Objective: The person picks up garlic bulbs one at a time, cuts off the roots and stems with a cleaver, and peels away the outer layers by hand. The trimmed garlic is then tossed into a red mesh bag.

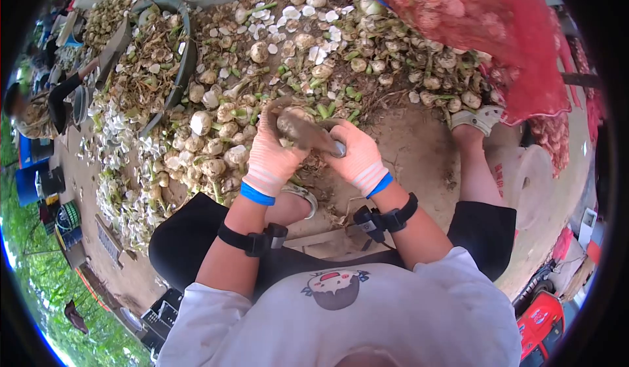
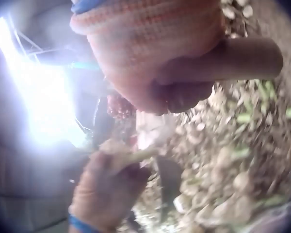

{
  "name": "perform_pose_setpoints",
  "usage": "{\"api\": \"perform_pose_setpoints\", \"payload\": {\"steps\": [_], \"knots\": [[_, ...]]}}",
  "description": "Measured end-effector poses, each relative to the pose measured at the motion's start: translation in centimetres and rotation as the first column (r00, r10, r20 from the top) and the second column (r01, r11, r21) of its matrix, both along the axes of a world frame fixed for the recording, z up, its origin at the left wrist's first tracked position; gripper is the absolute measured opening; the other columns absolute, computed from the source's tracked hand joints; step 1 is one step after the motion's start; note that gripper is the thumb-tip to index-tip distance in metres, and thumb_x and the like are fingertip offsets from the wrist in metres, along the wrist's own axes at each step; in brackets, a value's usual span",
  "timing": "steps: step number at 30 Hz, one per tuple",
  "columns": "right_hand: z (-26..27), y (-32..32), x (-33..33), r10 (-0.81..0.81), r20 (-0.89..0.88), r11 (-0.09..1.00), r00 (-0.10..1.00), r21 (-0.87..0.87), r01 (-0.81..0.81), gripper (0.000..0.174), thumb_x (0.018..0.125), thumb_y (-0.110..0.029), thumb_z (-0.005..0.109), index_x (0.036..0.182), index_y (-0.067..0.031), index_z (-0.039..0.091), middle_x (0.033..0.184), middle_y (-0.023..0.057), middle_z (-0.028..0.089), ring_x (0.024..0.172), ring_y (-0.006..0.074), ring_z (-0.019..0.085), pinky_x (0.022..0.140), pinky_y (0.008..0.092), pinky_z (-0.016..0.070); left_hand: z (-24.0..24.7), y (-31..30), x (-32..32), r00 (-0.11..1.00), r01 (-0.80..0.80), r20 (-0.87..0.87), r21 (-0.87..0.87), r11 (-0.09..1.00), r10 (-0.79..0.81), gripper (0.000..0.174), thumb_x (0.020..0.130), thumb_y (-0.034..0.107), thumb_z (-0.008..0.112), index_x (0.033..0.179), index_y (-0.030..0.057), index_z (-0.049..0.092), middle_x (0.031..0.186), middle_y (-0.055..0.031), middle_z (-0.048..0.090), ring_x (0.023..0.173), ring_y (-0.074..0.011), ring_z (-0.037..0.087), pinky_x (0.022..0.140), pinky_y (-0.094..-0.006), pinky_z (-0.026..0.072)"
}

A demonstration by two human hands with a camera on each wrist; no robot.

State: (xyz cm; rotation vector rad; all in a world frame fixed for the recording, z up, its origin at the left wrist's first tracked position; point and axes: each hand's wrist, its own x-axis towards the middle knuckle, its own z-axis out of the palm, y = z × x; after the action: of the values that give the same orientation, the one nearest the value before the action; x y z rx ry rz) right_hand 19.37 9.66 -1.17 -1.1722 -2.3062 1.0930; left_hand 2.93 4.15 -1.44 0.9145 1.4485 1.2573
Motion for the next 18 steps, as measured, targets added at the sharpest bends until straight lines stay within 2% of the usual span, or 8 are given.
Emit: {"api": "perform_pose_setpoints", "payload": {"steps": [2,5,7,10,11,13,15,18], "knots": [[1.4,-0.3,0.6,0.006,0.116,0.999,0.993,0.037,-0.010,0.023,0.066,-0.021,0.067,0.082,-0.0077,0.056,0.087,0.0106,0.054,0.081,0.0303,0.058,0.068,0.0389,0.0483,0.8,-0.7,1.0,0.930,0.018,0.357,0.193,0.981,-0.087,0.040,0.087,0.006,0.049,0.124,0.0106,0.036,0.105,-0.0142,0.055,0.097,-0.0230,0.056,0.083,-0.0400,0.0490],[2.7,-0.6,1.4,0.096,0.237,0.956,0.967,0.247,-0.156,0.024,0.066,-0.022,0.066,0.084,-0.0099,0.056,0.084,0.0082,0.054,0.076,0.0281,0.059,0.066,0.0382,0.0491,2.5,-0.6,1.3,0.882,-0.005,0.464,0.181,0.984,-0.081,0.039,0.087,0.014,0.051,0.124,0.0098,0.037,0.107,-0.0166,0.055,0.099,-0.0253,0.055,0.084,-0.0442,0.0483],[3.4,-0.9,1.4,0.086,0.241,0.955,0.967,0.256,-0.149,0.024,0.066,-0.022,0.066,0.084,-0.0096,0.056,0.083,0.0084,0.055,0.076,0.0285,0.059,0.066,0.0385,0.0492,4.3,0.2,1.4,0.240,-0.043,0.963,-0.113,0.993,0.120,0.042,0.081,0.011,0.061,0.117,0.0063,0.040,0.097,-0.0079,0.057,0.086,-0.0160,0.058,0.076,-0.0325,0.0526],[3.3,-1.1,1.5,0.056,0.259,0.959,0.964,0.254,-0.124,0.021,0.067,-0.021,0.064,0.083,-0.0091,0.056,0.082,0.0087,0.055,0.076,0.0293,0.059,0.066,0.0389,0.0491,4.5,-0.2,1.2,0.152,0.109,0.988,-0.032,0.994,0.015,0.031,0.087,0.024,0.053,0.111,0.0080,0.045,0.097,-0.0073,0.057,0.085,-0.0190,0.059,0.077,-0.0361,0.0524],[3.2,-0.9,1.5,0.036,0.276,0.962,0.961,0.251,-0.108,0.020,0.068,-0.020,0.063,0.083,-0.0090,0.056,0.082,0.0089,0.055,0.076,0.0297,0.059,0.066,0.0390,0.0491,4.4,-0.4,1.3,0.152,0.112,0.988,-0.030,0.993,0.012,0.031,0.087,0.024,0.053,0.111,0.0080,0.045,0.097,-0.0073,0.057,0.085,-0.0190,0.059,0.077,-0.0361,0.0524],[3.7,-0.8,1.6,0.041,0.280,0.969,0.959,0.225,-0.107,0.018,0.070,-0.019,0.060,0.084,-0.0084,0.057,0.082,0.0101,0.057,0.076,0.0304,0.059,0.067,0.0393,0.0494,4.1,-0.9,1.5,0.822,0.011,0.567,0.076,0.997,-0.052,0.034,0.085,0.031,0.053,0.109,0.0083,0.047,0.096,-0.0062,0.058,0.086,-0.0202,0.058,0.081,-0.0367,0.0496],[3.8,-0.2,1.7,0.050,0.285,0.974,0.957,0.196,-0.110,0.016,0.072,-0.018,0.058,0.084,-0.0079,0.058,0.081,0.0113,0.058,0.076,0.0311,0.060,0.068,0.0397,0.0496,3.3,-1.1,1.0,0.920,0.080,0.381,0.056,0.995,-0.095,0.039,0.080,0.027,0.058,0.111,0.0074,0.045,0.096,-0.0052,0.057,0.088,-0.0183,0.057,0.084,-0.0332,0.0469],[0.5,2.8,3.7,-0.178,0.469,0.976,0.865,-0.027,0.216,0.022,0.076,-0.023,0.056,0.091,-0.0076,0.062,0.081,0.0173,0.063,0.078,0.0327,0.061,0.071,0.0394,0.0495,2.3,-1.3,0.1,0.979,0.199,-0.032,-0.022,0.980,-0.199,0.055,0.070,0.020,0.070,0.115,0.0057,0.043,0.098,-0.0031,0.057,0.091,-0.0145,0.055,0.089,-0.0263,0.0416]]}}
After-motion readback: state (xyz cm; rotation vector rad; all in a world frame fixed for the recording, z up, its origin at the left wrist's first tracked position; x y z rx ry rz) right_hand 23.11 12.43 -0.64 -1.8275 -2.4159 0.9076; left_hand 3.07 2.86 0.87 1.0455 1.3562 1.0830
